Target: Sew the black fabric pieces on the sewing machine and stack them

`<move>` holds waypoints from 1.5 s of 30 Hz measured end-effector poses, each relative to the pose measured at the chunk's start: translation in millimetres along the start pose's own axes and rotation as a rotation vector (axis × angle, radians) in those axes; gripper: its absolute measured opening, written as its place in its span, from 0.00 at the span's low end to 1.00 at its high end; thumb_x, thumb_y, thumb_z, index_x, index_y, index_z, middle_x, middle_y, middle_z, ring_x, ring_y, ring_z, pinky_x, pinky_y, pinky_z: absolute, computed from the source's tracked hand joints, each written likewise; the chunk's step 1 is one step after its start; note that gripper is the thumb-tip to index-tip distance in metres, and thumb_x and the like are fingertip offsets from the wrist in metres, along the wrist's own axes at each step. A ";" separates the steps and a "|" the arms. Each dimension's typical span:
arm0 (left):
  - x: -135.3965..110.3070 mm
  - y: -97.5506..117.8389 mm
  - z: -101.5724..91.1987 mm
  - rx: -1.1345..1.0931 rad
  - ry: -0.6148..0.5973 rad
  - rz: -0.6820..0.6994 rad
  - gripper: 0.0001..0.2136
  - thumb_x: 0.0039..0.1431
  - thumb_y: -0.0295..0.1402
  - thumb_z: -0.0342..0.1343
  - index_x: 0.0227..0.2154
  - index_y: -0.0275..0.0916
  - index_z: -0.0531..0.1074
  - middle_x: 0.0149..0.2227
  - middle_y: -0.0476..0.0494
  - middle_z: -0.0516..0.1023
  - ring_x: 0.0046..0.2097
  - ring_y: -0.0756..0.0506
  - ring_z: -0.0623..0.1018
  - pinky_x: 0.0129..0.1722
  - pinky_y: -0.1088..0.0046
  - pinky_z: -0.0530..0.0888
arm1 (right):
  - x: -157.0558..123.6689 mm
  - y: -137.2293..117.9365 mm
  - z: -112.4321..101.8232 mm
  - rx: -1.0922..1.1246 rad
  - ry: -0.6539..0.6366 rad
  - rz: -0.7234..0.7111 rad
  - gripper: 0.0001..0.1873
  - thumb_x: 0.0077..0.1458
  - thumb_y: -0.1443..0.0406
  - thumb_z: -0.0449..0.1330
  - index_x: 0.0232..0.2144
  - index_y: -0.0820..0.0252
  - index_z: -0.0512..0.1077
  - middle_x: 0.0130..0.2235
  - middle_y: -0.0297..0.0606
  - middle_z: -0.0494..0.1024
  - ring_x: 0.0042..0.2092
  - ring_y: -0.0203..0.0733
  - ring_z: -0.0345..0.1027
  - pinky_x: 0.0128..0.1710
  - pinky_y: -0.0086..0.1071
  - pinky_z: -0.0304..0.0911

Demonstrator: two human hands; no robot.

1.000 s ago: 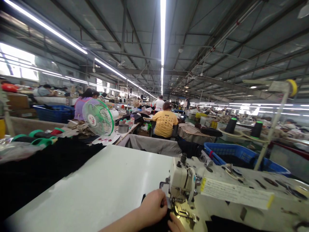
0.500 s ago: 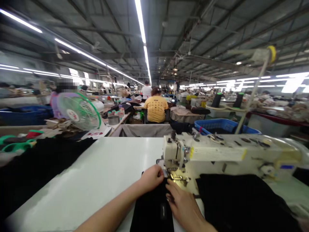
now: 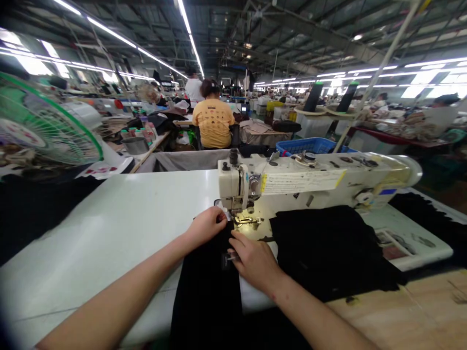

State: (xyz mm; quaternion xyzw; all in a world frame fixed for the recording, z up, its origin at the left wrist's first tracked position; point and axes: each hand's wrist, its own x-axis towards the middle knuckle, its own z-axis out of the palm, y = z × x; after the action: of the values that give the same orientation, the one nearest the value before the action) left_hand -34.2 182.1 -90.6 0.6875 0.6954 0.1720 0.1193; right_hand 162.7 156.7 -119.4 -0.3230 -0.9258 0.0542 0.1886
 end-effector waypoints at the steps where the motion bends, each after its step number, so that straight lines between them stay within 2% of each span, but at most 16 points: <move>1: 0.9 0.7 1.0 0.003 0.005 -0.003 0.07 0.58 0.30 0.52 0.29 0.38 0.74 0.34 0.44 0.79 0.37 0.45 0.77 0.35 0.73 0.67 | 0.1 0.6 -1.1 -0.005 -0.009 0.006 0.18 0.63 0.68 0.53 0.53 0.61 0.73 0.59 0.45 0.73 0.47 0.48 0.77 0.44 0.41 0.75; 14: 7.3 1.9 7.2 -0.011 0.026 -0.008 0.07 0.56 0.30 0.52 0.26 0.38 0.73 0.29 0.46 0.78 0.31 0.47 0.74 0.30 0.74 0.64 | 1.1 7.3 -0.5 -0.015 -0.039 0.057 0.18 0.62 0.68 0.53 0.53 0.59 0.73 0.60 0.42 0.71 0.48 0.48 0.76 0.43 0.40 0.75; 45: 5.6 4.9 3.7 -0.018 0.028 -0.059 0.06 0.58 0.30 0.53 0.29 0.39 0.75 0.34 0.45 0.79 0.37 0.45 0.78 0.36 0.73 0.69 | 1.2 9.8 7.1 -0.007 0.022 0.035 0.20 0.61 0.70 0.52 0.53 0.59 0.73 0.59 0.44 0.73 0.47 0.47 0.77 0.43 0.38 0.75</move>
State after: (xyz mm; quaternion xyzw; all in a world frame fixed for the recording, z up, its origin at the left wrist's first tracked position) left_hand -28.4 187.9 -91.6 0.6633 0.7152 0.1844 0.1209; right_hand 164.8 165.3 -127.7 -0.3403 -0.9181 0.0508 0.1969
